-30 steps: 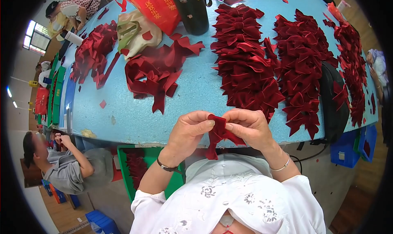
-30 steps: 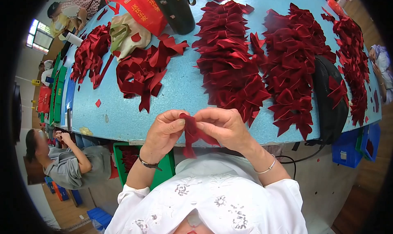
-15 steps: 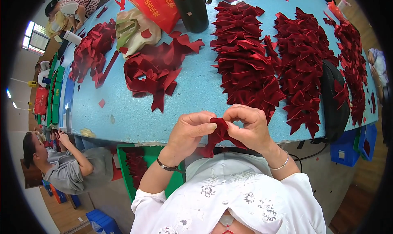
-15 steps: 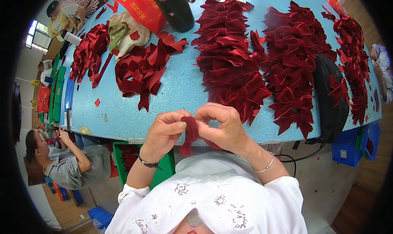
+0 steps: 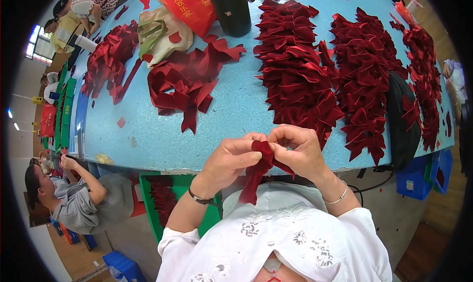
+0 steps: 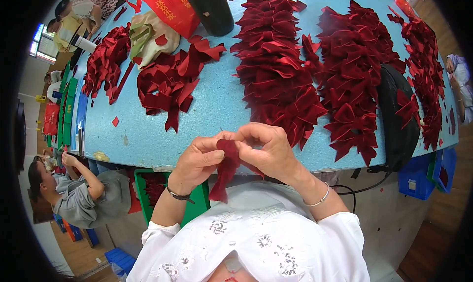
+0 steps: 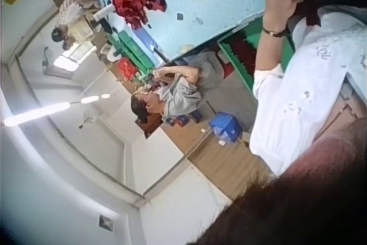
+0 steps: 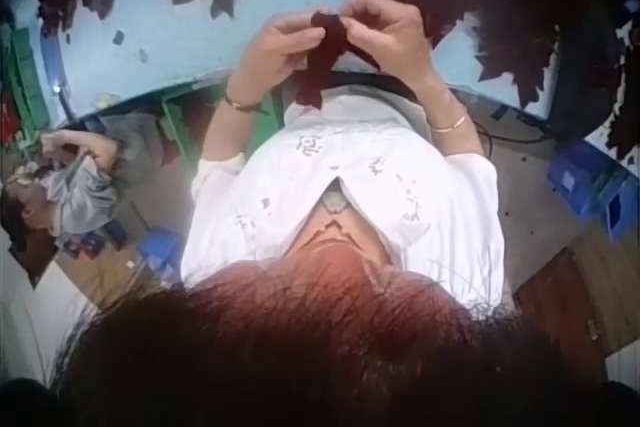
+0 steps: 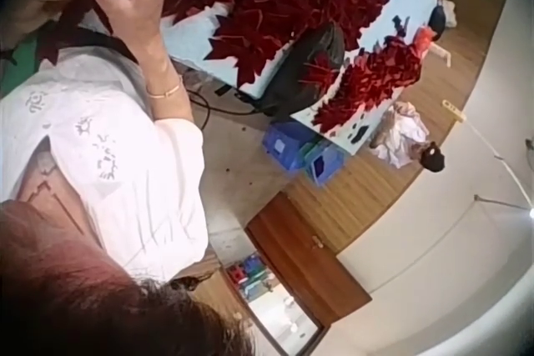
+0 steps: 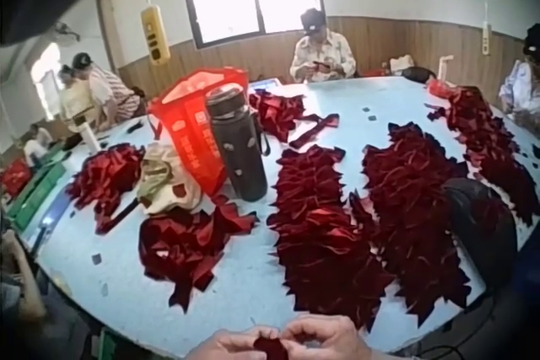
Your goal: Manually tying red ribbons into decorative bows at a factory workbench.
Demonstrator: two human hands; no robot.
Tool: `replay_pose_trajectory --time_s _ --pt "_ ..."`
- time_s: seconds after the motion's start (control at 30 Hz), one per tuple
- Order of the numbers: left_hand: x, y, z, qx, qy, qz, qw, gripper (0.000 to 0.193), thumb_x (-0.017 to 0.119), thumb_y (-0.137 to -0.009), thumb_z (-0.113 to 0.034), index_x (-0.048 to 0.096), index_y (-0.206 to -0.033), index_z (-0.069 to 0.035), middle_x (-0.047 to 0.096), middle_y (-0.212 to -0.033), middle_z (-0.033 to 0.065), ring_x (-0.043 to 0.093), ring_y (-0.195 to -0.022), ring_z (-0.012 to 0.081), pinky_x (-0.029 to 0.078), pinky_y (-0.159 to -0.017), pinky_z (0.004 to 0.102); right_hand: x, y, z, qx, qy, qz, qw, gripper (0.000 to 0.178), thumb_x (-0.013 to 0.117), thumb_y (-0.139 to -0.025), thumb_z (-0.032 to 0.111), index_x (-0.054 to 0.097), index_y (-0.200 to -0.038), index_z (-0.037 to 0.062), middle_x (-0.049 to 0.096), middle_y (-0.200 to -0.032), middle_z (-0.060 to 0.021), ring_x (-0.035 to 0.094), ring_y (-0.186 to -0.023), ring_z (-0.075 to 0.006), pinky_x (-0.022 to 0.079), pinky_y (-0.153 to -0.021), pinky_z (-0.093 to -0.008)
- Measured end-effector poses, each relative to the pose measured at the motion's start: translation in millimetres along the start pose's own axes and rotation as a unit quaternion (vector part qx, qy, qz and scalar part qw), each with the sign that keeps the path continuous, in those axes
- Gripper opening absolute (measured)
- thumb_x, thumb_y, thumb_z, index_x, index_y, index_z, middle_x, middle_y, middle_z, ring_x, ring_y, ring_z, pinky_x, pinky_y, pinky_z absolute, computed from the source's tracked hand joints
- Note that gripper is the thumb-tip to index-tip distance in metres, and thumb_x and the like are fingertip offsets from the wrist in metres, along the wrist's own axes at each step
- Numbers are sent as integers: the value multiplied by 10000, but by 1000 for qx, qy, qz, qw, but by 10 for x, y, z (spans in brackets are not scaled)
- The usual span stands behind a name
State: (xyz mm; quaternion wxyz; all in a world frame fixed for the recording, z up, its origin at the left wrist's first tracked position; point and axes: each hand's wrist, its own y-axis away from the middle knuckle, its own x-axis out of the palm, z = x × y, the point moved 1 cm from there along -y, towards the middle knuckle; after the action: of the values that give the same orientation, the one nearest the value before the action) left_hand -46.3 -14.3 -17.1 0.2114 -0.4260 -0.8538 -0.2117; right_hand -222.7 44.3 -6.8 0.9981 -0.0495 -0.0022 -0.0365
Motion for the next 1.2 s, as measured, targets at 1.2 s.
replay_pose_trajectory --time_s 1.2 --pt "94 -25 -275 -121 -71 -45 989 178 691 -790 -84 638 -922 23 652 -839 62 600 -731 96 487 -645 221 -23 -30 -228 -135 54 26 989 218 671 -744 2 610 -951 -33 620 -816 -83 569 -724 -152 457 -654 -261"
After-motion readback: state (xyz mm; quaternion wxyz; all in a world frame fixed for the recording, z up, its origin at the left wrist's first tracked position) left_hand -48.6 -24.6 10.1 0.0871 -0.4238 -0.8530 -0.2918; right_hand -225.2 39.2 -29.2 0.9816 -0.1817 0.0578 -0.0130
